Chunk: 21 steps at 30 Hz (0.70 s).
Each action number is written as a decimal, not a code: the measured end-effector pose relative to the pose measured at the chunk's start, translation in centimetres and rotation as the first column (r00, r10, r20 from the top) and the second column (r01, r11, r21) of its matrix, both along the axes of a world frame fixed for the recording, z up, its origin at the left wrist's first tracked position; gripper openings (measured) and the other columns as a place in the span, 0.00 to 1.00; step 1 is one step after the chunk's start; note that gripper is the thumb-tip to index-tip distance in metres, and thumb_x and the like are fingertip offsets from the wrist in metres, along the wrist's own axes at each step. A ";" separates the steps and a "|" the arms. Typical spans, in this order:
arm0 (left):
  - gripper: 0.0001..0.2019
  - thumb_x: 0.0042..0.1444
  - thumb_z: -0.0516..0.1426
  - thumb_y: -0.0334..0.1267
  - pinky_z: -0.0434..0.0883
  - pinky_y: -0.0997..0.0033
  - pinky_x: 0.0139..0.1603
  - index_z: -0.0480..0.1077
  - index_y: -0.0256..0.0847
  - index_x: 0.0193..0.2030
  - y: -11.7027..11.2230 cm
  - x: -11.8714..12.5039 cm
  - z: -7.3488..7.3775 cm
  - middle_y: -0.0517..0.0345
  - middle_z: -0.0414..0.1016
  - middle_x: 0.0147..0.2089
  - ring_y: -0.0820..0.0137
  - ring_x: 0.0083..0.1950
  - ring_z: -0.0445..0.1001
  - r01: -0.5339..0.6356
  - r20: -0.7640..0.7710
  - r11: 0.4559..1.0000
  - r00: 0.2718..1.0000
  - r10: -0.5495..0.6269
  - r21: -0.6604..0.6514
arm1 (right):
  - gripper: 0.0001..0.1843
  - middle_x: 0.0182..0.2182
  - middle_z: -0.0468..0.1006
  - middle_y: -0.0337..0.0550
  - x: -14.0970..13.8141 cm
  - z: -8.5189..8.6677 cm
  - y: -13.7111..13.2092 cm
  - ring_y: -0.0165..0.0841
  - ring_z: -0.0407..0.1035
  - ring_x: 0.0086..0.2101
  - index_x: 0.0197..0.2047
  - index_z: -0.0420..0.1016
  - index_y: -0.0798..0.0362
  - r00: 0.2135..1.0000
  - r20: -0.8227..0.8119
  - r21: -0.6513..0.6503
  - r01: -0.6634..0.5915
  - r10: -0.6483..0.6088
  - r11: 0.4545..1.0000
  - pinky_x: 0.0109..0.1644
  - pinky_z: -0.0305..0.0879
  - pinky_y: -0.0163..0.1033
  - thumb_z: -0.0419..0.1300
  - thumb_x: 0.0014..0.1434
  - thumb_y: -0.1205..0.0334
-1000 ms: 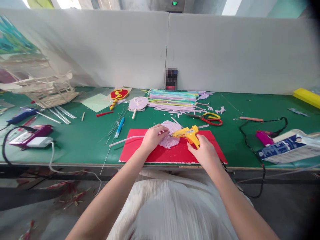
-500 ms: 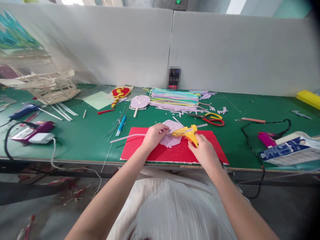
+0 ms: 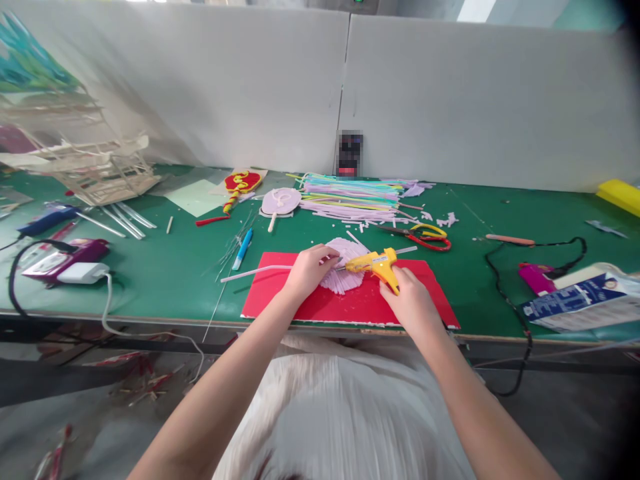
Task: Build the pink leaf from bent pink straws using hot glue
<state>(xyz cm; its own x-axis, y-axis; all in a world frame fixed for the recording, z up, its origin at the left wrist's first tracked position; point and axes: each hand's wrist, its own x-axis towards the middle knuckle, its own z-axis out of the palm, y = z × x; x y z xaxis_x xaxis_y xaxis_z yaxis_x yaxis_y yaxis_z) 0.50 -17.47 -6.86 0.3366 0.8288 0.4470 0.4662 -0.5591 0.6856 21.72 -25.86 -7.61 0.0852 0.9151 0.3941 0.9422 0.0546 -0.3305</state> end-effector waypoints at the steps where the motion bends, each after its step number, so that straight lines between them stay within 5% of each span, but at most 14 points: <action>1: 0.05 0.55 0.57 0.34 0.69 0.75 0.37 0.75 0.41 0.35 0.0 0.0 0.0 0.58 0.76 0.35 0.72 0.35 0.73 0.002 0.002 1.000 1.000 -0.002 0.002 | 0.19 0.38 0.74 0.52 0.0 0.0 0.0 0.41 0.71 0.36 0.49 0.70 0.58 1.000 -0.003 -0.007 0.000 0.000 1.000 0.34 0.66 0.41 0.52 0.56 0.60; 21: 0.06 0.56 0.56 0.34 0.70 0.75 0.37 0.75 0.41 0.35 0.0 -0.1 -0.1 0.58 0.76 0.35 0.72 0.34 0.73 0.019 -0.008 1.000 1.000 -0.019 0.013 | 0.20 0.37 0.73 0.51 0.1 -0.3 -0.1 0.41 0.70 0.35 0.51 0.69 0.55 1.000 -0.026 0.019 -0.005 0.006 1.000 0.33 0.66 0.41 0.50 0.57 0.60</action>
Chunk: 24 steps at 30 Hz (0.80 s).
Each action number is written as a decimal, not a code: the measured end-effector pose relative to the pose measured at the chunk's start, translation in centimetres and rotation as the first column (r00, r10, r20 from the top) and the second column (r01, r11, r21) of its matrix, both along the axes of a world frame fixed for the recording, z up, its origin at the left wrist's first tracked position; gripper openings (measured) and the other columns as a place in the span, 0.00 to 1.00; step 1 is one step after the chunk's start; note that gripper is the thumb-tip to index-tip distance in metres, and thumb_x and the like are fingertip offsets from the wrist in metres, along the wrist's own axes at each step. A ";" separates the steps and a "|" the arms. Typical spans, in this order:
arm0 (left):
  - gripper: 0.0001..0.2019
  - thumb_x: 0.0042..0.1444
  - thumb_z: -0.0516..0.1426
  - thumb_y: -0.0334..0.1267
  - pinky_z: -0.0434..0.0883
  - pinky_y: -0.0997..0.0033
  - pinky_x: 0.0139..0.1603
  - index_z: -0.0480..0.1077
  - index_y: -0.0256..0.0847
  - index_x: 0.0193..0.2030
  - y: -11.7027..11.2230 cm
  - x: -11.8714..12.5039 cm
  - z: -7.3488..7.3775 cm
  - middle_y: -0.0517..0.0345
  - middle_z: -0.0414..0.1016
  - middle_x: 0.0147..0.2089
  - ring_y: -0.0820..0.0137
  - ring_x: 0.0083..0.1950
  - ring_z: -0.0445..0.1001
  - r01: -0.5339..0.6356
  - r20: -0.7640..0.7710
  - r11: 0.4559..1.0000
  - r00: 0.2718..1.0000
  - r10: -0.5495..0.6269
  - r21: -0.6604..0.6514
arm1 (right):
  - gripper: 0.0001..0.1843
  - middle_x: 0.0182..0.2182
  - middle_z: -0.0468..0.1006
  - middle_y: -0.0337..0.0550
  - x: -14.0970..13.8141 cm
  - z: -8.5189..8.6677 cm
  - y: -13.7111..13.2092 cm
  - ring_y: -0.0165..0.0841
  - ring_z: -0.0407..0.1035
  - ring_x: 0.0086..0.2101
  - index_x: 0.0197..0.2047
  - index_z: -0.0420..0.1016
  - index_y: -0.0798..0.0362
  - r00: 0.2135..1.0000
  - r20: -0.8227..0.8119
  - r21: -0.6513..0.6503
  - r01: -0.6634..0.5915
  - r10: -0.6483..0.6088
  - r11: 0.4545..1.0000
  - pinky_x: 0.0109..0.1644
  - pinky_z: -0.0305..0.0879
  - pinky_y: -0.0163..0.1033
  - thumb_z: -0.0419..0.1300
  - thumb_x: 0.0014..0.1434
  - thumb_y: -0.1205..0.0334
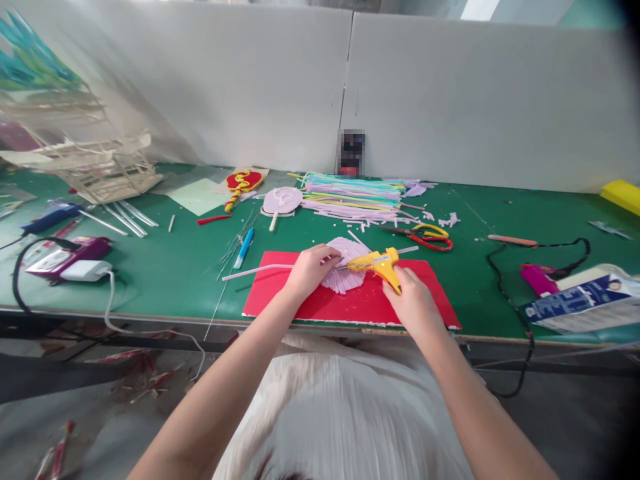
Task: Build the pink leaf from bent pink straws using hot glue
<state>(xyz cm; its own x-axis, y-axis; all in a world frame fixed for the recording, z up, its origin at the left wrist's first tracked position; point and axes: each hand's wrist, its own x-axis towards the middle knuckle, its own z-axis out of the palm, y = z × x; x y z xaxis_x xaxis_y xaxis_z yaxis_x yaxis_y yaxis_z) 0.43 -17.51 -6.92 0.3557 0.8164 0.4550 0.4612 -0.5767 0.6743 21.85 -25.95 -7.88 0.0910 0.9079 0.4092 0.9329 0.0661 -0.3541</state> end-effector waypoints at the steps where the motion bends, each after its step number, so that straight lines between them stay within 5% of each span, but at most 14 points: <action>1: 0.06 0.56 0.55 0.35 0.70 0.74 0.37 0.75 0.41 0.35 0.0 0.0 0.0 0.58 0.76 0.35 0.72 0.34 0.74 0.001 -0.002 1.000 1.000 -0.001 0.002 | 0.20 0.37 0.73 0.51 0.0 0.0 0.0 0.41 0.70 0.34 0.51 0.69 0.55 1.000 -0.001 0.002 -0.004 0.004 1.000 0.33 0.66 0.42 0.49 0.57 0.60; 24: 0.06 0.57 0.56 0.36 0.70 0.74 0.41 0.75 0.42 0.37 -0.1 -0.2 -0.3 0.57 0.76 0.36 0.71 0.38 0.74 0.027 0.012 0.999 1.000 -0.027 0.027 | 0.19 0.36 0.73 0.51 0.9 -0.4 -1.7 0.41 0.70 0.35 0.50 0.68 0.55 0.999 0.045 0.019 -0.020 0.019 1.000 0.34 0.65 0.41 0.49 0.60 0.57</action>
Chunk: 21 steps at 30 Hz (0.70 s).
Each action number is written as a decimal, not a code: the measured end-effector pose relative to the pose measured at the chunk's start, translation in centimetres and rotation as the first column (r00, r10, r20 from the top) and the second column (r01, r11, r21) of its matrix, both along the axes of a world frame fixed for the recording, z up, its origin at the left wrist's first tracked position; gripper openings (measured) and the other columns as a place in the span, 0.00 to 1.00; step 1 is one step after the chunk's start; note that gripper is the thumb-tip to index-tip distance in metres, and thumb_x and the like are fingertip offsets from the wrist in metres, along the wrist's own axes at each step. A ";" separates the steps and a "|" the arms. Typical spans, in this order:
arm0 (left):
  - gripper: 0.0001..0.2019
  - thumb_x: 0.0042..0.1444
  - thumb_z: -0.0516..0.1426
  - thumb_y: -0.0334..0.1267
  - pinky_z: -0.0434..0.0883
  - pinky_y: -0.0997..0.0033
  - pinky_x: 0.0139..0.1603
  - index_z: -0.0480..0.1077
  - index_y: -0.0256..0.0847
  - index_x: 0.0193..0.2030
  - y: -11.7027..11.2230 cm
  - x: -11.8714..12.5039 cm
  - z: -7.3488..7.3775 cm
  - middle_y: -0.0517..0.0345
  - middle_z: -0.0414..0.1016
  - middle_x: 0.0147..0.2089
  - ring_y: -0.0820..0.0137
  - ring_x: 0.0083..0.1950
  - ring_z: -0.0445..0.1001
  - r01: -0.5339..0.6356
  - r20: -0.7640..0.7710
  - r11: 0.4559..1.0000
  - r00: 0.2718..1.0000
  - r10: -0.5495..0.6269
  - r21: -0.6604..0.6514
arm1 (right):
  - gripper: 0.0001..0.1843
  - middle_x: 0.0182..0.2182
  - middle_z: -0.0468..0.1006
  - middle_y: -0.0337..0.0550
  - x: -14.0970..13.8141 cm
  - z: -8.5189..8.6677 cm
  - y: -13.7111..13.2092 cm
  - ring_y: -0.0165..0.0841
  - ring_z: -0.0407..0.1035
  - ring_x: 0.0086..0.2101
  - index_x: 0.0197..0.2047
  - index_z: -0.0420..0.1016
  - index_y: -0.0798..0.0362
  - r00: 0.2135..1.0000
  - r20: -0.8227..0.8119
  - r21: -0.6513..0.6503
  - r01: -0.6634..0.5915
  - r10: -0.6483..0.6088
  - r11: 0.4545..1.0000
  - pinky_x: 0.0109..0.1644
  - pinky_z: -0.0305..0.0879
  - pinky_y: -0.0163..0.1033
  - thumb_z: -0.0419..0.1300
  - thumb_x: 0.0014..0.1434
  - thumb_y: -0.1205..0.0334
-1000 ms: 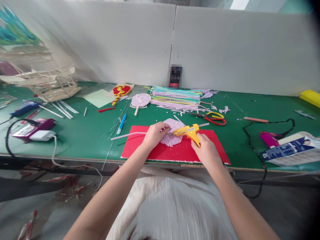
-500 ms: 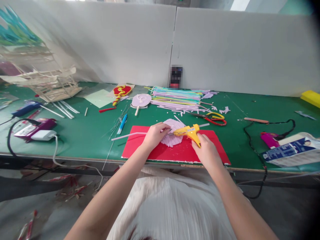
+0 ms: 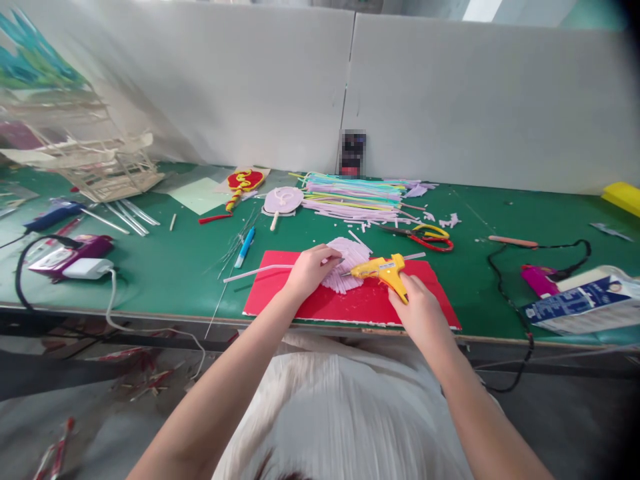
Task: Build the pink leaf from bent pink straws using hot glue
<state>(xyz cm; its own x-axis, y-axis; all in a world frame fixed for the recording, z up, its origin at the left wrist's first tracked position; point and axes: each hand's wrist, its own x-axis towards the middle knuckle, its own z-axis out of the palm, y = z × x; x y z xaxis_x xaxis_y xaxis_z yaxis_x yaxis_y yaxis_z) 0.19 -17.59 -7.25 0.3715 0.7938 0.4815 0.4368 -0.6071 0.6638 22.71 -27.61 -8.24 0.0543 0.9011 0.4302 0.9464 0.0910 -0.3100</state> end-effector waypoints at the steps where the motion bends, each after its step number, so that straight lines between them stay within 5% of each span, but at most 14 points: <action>1: 0.06 0.57 0.56 0.36 0.70 0.74 0.41 0.75 0.42 0.37 0.0 0.0 0.0 0.57 0.76 0.36 0.71 0.38 0.74 0.004 0.000 1.000 1.000 -0.004 -0.001 | 0.19 0.36 0.73 0.51 0.0 0.0 -0.1 0.41 0.70 0.35 0.50 0.68 0.56 1.000 -0.001 0.001 -0.002 0.002 1.000 0.34 0.65 0.41 0.49 0.60 0.57; 21: 0.05 0.57 0.57 0.34 0.69 0.76 0.41 0.75 0.41 0.37 -0.1 -0.1 0.1 0.58 0.76 0.37 0.72 0.38 0.74 0.016 0.002 1.000 1.000 -0.016 0.022 | 0.19 0.36 0.73 0.51 0.5 0.2 -1.6 0.41 0.70 0.35 0.51 0.68 0.56 0.999 0.036 0.005 -0.026 0.026 1.000 0.32 0.64 0.40 0.48 0.61 0.57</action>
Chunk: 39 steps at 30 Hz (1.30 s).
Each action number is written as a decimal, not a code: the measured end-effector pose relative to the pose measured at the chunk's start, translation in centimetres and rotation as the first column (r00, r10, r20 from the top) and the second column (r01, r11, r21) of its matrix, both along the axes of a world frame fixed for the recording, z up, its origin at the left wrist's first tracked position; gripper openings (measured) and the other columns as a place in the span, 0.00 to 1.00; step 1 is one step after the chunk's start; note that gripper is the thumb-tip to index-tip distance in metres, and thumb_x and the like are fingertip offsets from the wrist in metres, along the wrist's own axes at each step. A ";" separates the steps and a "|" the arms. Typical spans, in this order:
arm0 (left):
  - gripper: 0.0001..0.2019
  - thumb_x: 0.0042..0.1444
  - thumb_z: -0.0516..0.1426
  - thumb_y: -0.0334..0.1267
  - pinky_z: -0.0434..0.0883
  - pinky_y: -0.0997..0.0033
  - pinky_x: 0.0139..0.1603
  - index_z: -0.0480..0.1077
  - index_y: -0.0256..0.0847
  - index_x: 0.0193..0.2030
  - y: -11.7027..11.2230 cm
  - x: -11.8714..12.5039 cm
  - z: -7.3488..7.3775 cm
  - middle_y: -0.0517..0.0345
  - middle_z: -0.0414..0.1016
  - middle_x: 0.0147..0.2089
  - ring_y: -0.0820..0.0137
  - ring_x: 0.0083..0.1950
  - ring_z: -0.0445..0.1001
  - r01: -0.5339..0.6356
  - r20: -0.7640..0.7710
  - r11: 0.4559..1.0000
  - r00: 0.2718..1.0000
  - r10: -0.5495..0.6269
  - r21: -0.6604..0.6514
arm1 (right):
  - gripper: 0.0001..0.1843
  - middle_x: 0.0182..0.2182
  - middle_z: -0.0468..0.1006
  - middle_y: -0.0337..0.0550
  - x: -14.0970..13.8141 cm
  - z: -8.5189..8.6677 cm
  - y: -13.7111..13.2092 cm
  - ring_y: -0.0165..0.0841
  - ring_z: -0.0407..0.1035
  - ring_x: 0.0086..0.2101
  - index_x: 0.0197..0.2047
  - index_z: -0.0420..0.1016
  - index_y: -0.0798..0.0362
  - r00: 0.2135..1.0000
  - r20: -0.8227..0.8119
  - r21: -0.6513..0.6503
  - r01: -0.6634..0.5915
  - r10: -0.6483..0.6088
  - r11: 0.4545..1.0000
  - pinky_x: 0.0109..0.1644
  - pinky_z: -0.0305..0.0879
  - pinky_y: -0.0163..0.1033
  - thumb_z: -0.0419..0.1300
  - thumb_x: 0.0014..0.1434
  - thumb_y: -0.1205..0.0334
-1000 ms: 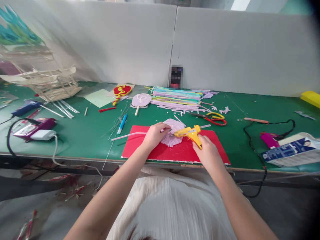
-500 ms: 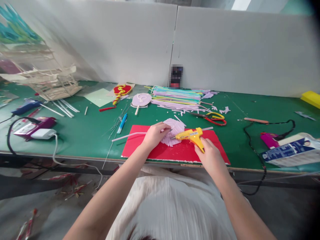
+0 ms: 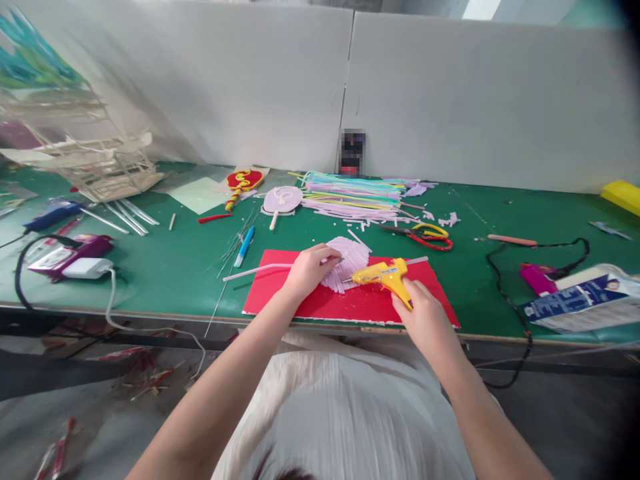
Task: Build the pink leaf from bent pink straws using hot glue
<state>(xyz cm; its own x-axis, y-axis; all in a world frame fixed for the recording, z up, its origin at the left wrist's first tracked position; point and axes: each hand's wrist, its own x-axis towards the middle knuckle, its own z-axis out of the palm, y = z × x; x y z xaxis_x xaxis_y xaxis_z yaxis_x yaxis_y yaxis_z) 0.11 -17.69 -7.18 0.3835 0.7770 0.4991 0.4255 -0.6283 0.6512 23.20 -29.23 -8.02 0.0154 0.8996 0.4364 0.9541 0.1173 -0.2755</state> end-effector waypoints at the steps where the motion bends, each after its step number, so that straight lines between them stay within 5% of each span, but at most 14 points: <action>1: 0.05 0.57 0.57 0.35 0.69 0.76 0.41 0.75 0.41 0.37 0.0 0.0 0.0 0.58 0.76 0.37 0.72 0.38 0.74 0.001 0.000 1.000 1.000 -0.001 0.000 | 0.19 0.36 0.74 0.51 0.0 0.0 0.0 0.41 0.70 0.35 0.51 0.68 0.56 1.000 -0.001 0.006 -0.003 0.003 1.000 0.32 0.64 0.39 0.48 0.61 0.58; 20: 0.06 0.57 0.56 0.35 0.70 0.75 0.41 0.75 0.41 0.37 -0.2 0.0 0.2 0.57 0.76 0.37 0.72 0.39 0.74 0.003 -0.002 1.000 1.000 -0.003 -0.014 | 0.20 0.39 0.74 0.53 0.1 0.0 -1.1 0.42 0.71 0.37 0.52 0.67 0.57 0.999 0.036 0.026 -0.001 0.000 1.000 0.33 0.65 0.40 0.48 0.61 0.58; 26: 0.08 0.58 0.55 0.35 0.71 0.74 0.41 0.76 0.40 0.38 -0.8 -0.2 0.6 0.55 0.76 0.38 0.71 0.39 0.75 0.043 -0.025 0.999 0.999 -0.043 0.003 | 0.17 0.33 0.75 0.48 0.8 0.6 -1.3 0.37 0.71 0.31 0.45 0.70 0.56 1.000 -0.024 0.091 -0.001 0.004 0.996 0.34 0.65 0.38 0.52 0.58 0.55; 31: 0.11 0.60 0.52 0.33 0.71 0.71 0.46 0.76 0.41 0.42 -2.1 -1.1 1.1 0.54 0.76 0.42 0.69 0.43 0.74 0.092 -0.149 0.994 0.985 -0.083 0.061 | 0.21 0.29 0.72 0.46 4.2 0.7 -0.6 0.38 0.68 0.31 0.42 0.71 0.56 0.981 -0.003 0.146 0.192 -0.194 0.970 0.34 0.64 0.39 0.57 0.54 0.47; 39: 0.15 0.62 0.49 0.35 0.69 0.65 0.56 0.71 0.41 0.52 -4.3 -2.0 1.6 0.52 0.73 0.54 0.66 0.54 0.72 -0.115 -0.288 0.993 0.950 0.117 0.026 | 0.30 0.34 0.70 0.52 7.1 -0.1 -0.2 0.44 0.66 0.36 0.42 0.72 0.58 0.914 0.086 0.041 0.395 -0.397 0.918 0.36 0.63 0.45 0.54 0.53 0.38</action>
